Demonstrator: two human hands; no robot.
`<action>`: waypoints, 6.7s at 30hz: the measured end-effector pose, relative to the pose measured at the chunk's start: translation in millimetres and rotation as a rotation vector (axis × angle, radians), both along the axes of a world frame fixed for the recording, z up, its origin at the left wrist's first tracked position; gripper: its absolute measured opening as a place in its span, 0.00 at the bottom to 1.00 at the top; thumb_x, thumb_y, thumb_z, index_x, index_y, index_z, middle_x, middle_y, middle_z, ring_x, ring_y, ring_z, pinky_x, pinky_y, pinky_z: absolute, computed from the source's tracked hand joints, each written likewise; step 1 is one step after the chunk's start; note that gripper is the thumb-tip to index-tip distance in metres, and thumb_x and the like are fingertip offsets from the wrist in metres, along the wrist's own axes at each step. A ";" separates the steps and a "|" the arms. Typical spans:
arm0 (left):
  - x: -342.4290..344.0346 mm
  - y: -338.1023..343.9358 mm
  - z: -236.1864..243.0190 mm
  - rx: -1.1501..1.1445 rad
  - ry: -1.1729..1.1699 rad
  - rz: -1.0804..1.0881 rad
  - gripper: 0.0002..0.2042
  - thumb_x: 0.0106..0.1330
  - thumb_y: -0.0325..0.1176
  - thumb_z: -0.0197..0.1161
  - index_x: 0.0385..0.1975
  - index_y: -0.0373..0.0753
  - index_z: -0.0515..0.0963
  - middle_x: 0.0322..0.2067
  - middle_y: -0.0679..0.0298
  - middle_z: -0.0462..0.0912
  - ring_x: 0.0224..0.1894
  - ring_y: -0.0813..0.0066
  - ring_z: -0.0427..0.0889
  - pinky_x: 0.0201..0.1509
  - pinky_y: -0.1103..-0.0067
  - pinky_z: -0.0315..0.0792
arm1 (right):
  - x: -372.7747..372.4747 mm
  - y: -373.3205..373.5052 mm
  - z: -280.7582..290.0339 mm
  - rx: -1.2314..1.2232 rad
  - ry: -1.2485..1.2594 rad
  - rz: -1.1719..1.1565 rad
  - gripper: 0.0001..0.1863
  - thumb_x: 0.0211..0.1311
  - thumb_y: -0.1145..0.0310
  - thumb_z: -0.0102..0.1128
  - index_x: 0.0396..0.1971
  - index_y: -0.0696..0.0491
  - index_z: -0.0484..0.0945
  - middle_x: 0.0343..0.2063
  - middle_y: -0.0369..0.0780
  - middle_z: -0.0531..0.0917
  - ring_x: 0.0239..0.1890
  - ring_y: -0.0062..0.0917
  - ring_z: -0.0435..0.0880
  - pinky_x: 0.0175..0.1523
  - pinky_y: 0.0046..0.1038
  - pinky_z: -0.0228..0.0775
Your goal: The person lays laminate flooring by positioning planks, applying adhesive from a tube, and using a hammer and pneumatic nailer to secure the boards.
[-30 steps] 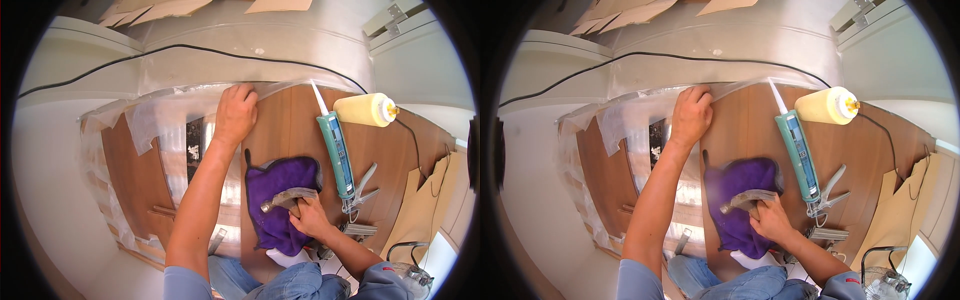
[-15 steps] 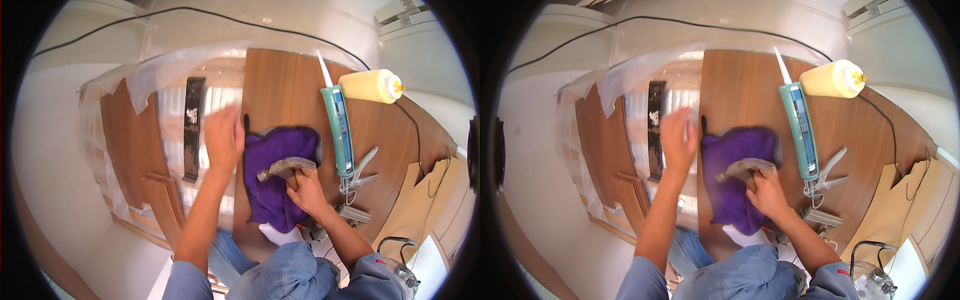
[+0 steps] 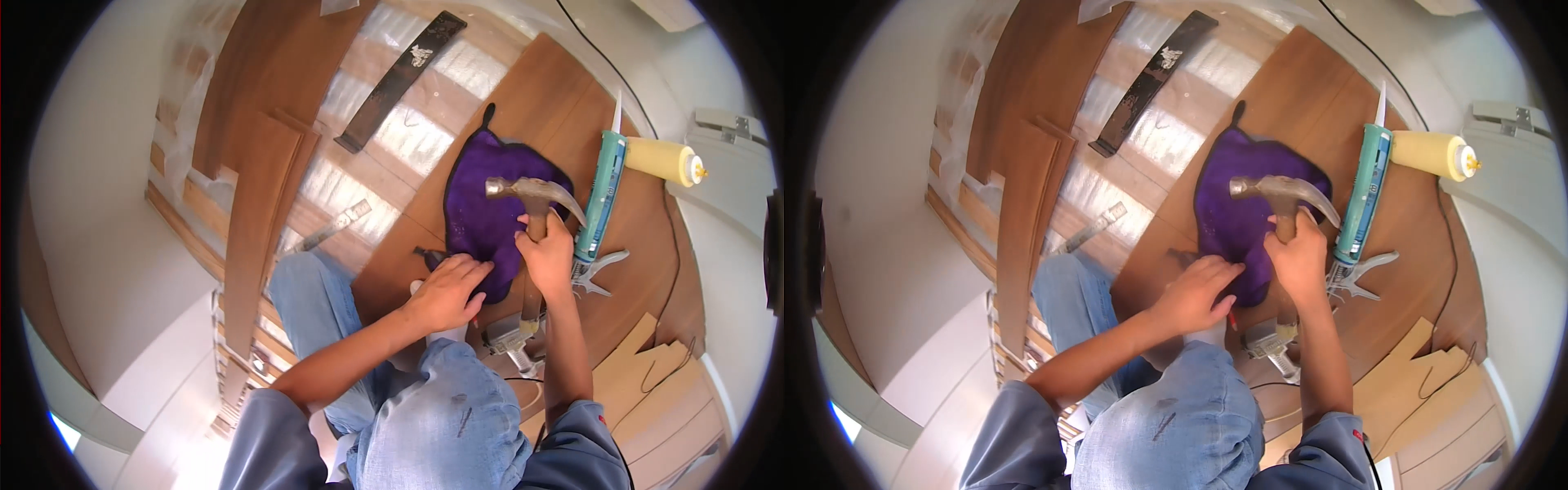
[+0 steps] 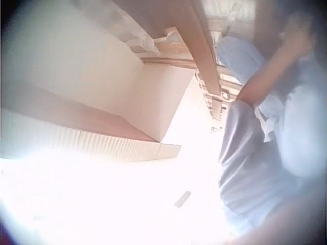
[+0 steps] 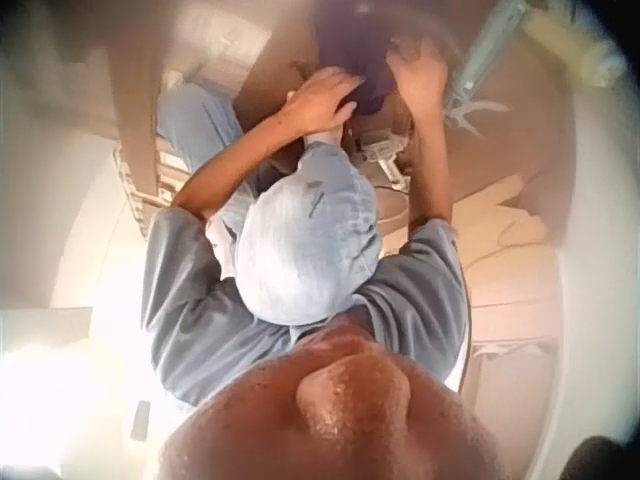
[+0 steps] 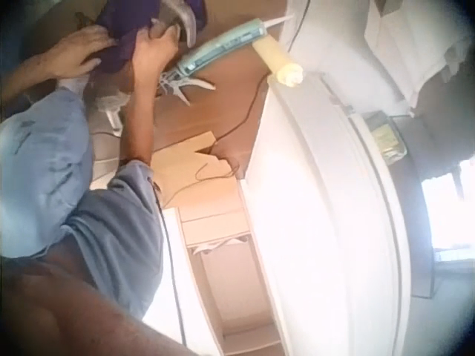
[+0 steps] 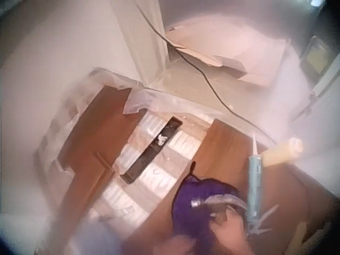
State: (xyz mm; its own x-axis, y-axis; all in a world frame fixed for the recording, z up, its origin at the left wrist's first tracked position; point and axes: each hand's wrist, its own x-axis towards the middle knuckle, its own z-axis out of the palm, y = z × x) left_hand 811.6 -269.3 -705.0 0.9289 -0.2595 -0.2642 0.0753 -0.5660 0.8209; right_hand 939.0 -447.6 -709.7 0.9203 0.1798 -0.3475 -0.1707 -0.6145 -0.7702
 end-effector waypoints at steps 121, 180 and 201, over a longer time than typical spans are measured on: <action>-361.1 166.8 -13.5 -0.607 0.608 1.027 0.14 0.77 0.38 0.58 0.50 0.33 0.78 0.31 0.59 0.83 0.35 0.73 0.81 0.44 0.77 0.76 | -23.6 6.7 -3.8 -0.506 -0.366 0.138 0.14 0.70 0.60 0.59 0.36 0.55 0.83 0.24 0.50 0.84 0.27 0.45 0.85 0.34 0.39 0.75; -365.8 168.6 -48.0 -0.677 0.692 1.240 0.13 0.79 0.35 0.50 0.49 0.34 0.78 0.19 0.58 0.82 0.11 0.77 0.75 0.15 0.83 0.67 | -72.0 112.7 115.8 -0.674 -0.141 0.862 0.38 0.51 0.68 0.74 0.66 0.50 0.73 0.54 0.44 0.80 0.56 0.43 0.78 0.59 0.41 0.74; -366.6 167.6 -48.6 -0.677 0.676 1.256 0.13 0.80 0.36 0.51 0.49 0.35 0.78 0.19 0.58 0.82 0.10 0.78 0.74 0.14 0.84 0.66 | -70.9 135.1 116.3 -0.791 -0.403 1.112 0.35 0.53 0.74 0.72 0.65 0.51 0.74 0.49 0.43 0.79 0.51 0.42 0.78 0.49 0.41 0.77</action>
